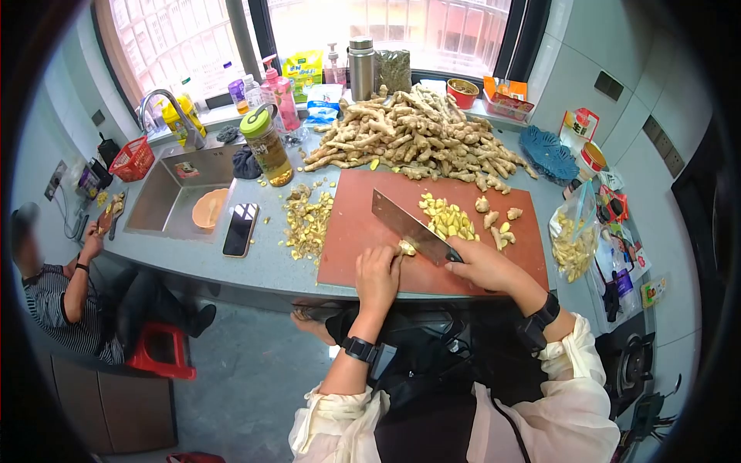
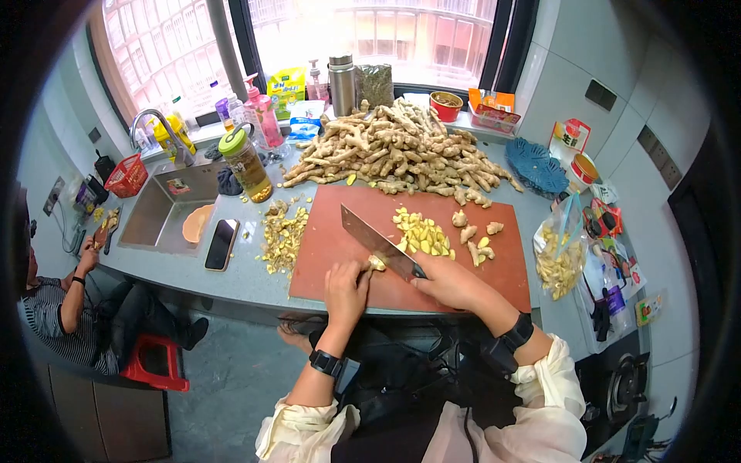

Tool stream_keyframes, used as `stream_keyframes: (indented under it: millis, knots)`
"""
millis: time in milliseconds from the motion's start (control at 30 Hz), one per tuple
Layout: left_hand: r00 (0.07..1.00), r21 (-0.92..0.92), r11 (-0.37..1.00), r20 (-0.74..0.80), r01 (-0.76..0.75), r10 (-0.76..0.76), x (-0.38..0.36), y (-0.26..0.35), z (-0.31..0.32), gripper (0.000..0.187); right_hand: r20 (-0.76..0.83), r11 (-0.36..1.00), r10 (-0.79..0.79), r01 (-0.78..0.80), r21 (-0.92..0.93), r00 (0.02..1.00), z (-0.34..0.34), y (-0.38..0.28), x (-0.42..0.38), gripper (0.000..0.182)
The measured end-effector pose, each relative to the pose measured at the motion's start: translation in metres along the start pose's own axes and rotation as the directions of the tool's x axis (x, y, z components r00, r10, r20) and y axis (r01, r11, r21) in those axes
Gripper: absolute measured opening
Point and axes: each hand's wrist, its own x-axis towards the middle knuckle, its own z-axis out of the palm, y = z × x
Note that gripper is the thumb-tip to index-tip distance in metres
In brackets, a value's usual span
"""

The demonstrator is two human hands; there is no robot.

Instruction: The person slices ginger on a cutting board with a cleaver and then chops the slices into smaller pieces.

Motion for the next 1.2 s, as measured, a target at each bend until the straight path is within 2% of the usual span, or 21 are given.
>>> stream_keyframes:
  millis: [67,200,267,300,500,567,900,967,1200]
  knots:
    - [1.000,-0.016,1.000,0.006,0.002,-0.002,0.000,0.002,-0.001,0.009,-0.074,0.968,-0.159,0.140,-0.209,0.985,0.015,0.021,0.007,0.028]
    - [1.000,-0.011,1.000,0.024,0.017,-0.017,0.000,0.001,-0.001,0.010,-0.094,0.974,-0.149,0.130,-0.184,0.984,0.025,0.017,0.013,0.028]
    - [1.000,0.009,1.000,0.021,0.013,-0.014,-0.001,0.001,0.000,0.010,0.077,0.977,0.196,-0.201,0.066,0.978,0.009,-0.014,0.008,0.029]
    - [1.000,0.009,1.000,0.024,0.015,-0.015,0.000,0.001,0.000,0.010,0.079,0.977,0.198,-0.203,0.068,0.977,0.008,-0.013,0.010,0.029]
    - [1.000,-0.005,1.000,0.012,-0.004,0.004,0.000,0.001,0.000,0.011,0.030,0.997,0.061,-0.062,0.054,0.998,-0.001,-0.005,0.007,0.036]
    - [1.000,-0.006,1.000,0.002,-0.006,0.006,-0.001,0.001,0.000,0.011,-0.045,1.000,0.015,-0.016,-0.009,0.999,-0.003,-0.005,0.001,0.037]
    - [1.000,-0.024,1.000,-0.017,-0.006,0.006,0.000,0.001,0.000,0.009,0.003,0.999,0.028,-0.028,0.017,1.000,-0.007,-0.014,-0.008,0.037]
    - [1.000,-0.016,1.000,-0.007,0.000,0.000,0.000,0.001,0.000,0.009,-0.063,0.996,-0.083,0.081,-0.033,0.995,-0.001,-0.008,-0.006,0.028]
    - [1.000,-0.008,1.000,0.009,0.002,-0.002,0.000,0.001,-0.001,0.010,-0.017,0.993,-0.021,0.019,-0.114,1.000,0.003,-0.005,0.000,0.034]
